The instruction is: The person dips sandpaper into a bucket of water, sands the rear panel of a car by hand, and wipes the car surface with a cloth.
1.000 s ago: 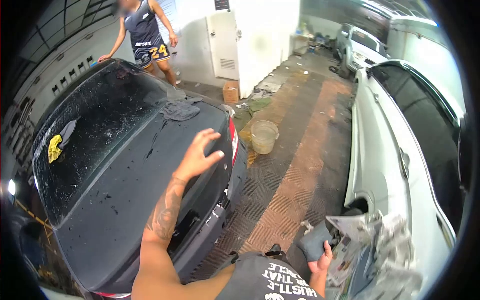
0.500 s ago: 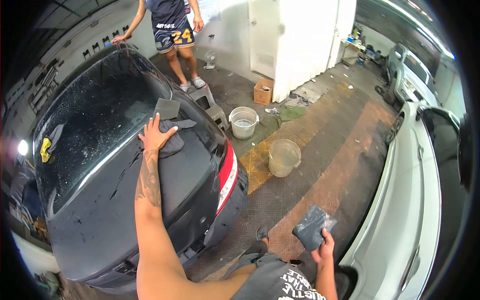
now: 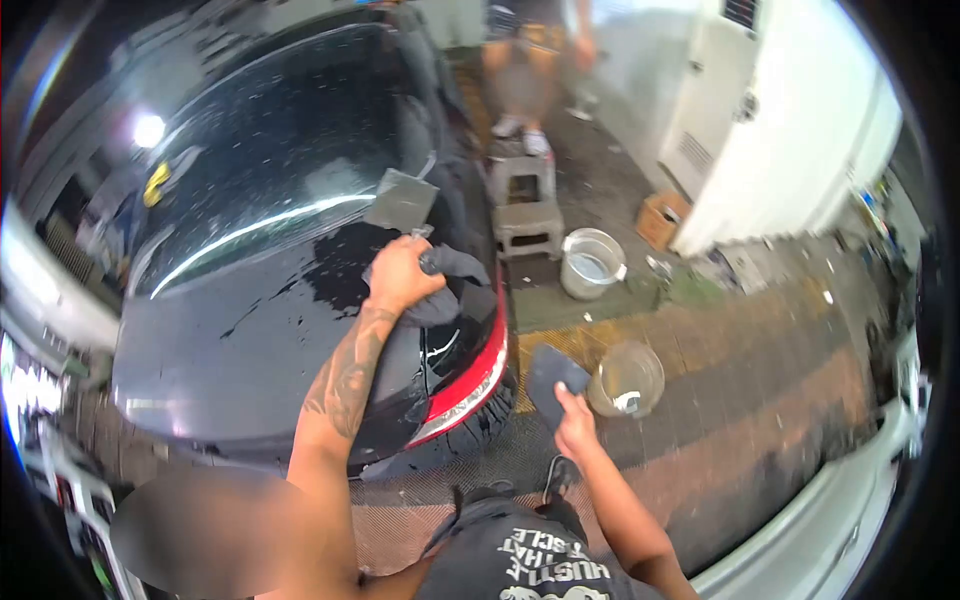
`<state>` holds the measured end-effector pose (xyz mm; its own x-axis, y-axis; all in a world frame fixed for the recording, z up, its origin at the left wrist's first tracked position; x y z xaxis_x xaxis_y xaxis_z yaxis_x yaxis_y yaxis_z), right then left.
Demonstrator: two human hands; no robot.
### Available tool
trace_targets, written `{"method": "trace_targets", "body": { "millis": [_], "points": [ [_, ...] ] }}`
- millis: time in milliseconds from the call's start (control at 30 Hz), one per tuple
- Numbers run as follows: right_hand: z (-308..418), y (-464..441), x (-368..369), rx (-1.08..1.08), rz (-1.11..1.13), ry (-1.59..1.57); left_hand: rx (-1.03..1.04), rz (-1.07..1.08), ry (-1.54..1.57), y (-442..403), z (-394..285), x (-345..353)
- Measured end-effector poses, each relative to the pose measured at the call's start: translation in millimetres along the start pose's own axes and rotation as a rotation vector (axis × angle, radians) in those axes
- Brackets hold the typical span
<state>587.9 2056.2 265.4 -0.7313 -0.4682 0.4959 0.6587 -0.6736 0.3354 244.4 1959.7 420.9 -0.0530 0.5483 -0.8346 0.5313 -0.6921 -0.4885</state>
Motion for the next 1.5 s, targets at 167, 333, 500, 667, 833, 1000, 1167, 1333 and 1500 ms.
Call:
{"method": "trace_targets", "body": {
  "millis": [167,333,500,667,833,1000,1167,1333,1500],
  "points": [
    [12,-70,120,-0.688,0.637,0.790,-0.323,-0.133,-0.125,65,-3,-42],
    [-2,-83,145,-0.877,0.753,1.095,-0.482,-0.080,-0.287,112,-39,-60],
    [23,-157,174,-0.860,0.686,0.968,-0.475,-0.029,-0.357,102,-63,-39],
    [1,-131,155,-0.958,0.739,0.682,-0.279,-0.246,-0.212,82,-68,-18],
    [-3,-210,158,-0.662,0.457,0.812,-0.279,-0.216,-0.209,44,-75,11],
    [-7,-225,165,-0.588,0.403,0.836,-0.343,-0.304,-0.178,18,-39,20],
    [-4,-195,153,-0.735,0.531,0.860,-0.471,-0.379,-0.220,8,-12,9],
    [-2,-314,172,-0.448,0.335,0.783,-0.437,-0.332,-0.220,6,-15,10],
    [-11,-191,150,-0.700,0.537,0.764,-0.382,-0.349,-0.398,1,-31,1]
  ]
}}
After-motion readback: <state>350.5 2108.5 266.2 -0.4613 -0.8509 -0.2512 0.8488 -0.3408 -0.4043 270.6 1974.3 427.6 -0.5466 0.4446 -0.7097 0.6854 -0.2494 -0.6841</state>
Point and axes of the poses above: each hand's wrist, its own y-axis away from the middle knuckle, its own x-axis out of the palm, z = x × y, the point moved 3 cm from there along -y, towards the middle knuckle, and after that the axes turned 2 degrees about -y, right-handed, at the moved point
